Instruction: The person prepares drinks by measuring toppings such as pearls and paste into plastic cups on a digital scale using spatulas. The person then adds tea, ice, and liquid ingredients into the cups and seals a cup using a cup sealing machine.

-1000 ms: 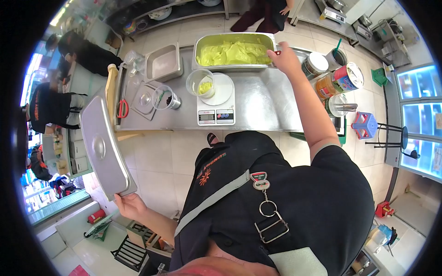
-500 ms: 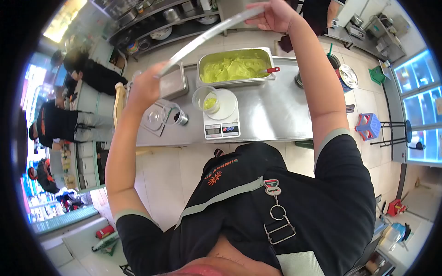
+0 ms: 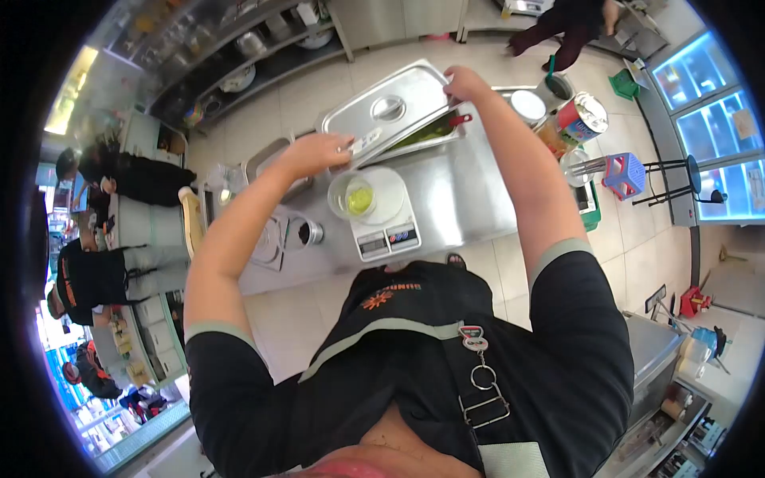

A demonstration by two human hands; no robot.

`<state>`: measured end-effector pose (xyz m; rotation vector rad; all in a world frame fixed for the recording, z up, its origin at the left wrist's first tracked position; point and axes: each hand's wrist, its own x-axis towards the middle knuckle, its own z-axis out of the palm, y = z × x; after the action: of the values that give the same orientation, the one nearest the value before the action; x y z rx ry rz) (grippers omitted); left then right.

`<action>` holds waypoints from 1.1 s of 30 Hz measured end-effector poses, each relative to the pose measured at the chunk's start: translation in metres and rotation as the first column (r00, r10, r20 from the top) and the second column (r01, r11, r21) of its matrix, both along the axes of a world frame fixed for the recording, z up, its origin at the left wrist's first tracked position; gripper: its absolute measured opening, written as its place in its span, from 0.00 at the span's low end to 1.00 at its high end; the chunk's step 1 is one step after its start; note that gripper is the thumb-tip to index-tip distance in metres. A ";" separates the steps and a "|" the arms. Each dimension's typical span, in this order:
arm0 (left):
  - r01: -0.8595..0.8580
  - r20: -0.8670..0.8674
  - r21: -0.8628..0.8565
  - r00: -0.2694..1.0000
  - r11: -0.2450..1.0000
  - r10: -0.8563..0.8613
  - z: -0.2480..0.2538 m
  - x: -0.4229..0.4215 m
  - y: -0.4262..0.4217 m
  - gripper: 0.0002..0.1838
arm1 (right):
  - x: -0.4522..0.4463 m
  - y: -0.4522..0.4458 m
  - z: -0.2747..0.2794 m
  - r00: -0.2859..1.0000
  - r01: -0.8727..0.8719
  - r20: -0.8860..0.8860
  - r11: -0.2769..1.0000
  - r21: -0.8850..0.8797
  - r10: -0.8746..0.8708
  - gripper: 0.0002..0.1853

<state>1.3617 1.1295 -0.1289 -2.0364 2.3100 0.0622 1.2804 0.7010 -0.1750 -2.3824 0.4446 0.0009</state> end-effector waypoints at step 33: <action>-0.912 -0.987 -0.046 0.105 0.408 0.123 -0.066 -0.186 0.036 0.53 | -0.233 0.127 0.055 0.974 -0.132 -0.225 0.860 -0.492 0.021 0.45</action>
<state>1.1759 1.1655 -0.1946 -4.2410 1.4182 0.6042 1.0473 0.8278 -0.1200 -2.9370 0.4951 0.2017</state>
